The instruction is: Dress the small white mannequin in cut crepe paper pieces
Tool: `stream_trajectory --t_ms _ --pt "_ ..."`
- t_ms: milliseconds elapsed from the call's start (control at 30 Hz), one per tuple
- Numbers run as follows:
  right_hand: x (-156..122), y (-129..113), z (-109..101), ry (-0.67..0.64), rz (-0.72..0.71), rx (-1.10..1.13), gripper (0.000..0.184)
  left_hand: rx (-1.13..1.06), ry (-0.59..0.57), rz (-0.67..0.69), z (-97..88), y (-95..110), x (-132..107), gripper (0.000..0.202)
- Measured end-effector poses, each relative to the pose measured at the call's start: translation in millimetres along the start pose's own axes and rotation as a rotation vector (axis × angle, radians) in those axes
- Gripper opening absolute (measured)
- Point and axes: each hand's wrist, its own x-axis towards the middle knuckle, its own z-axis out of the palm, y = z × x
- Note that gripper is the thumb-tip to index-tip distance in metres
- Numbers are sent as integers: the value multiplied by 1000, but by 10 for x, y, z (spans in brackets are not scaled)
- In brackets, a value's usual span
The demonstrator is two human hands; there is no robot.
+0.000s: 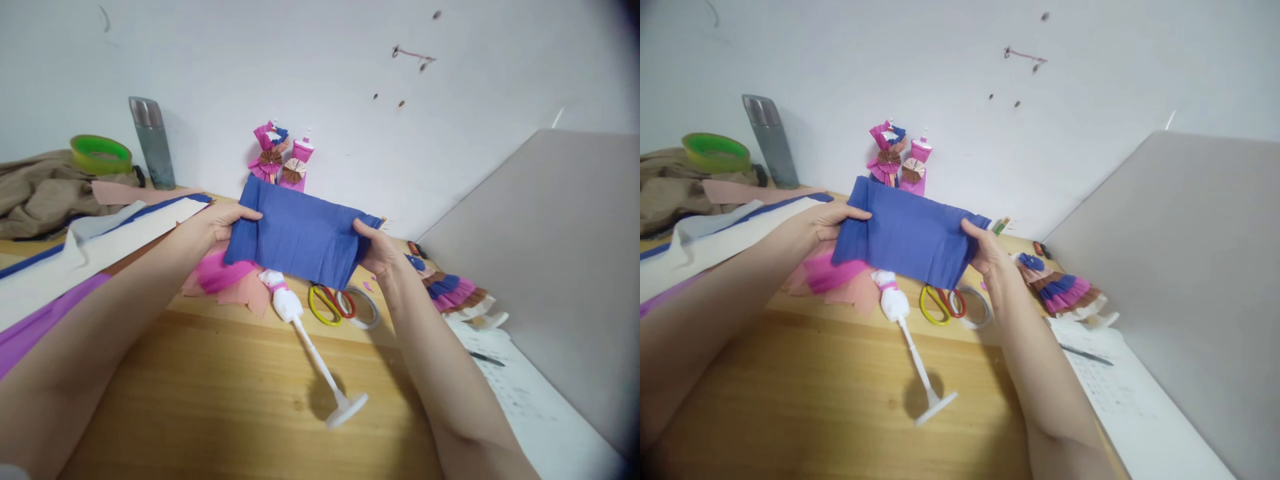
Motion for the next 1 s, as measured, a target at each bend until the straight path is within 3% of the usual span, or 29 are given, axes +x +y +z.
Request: stream_trajectory --t_ms 233,400,567,800,1000 --pt "74 59 -23 63 -73 14 17 -22 -14 -6 -41 -1 22 37" --pt "16 28 13 28 -2 13 5 -70 -41 21 -47 -2 9 30" --pt "-44 28 85 -2 39 32 5 -39 -17 4 -15 -11 -26 37" --pt "-139 77 241 -70 43 34 5 -26 -221 -12 98 -165 -1 40" --pt "-197 49 302 -56 86 90 8 -48 -223 -16 163 -204 -23 42"
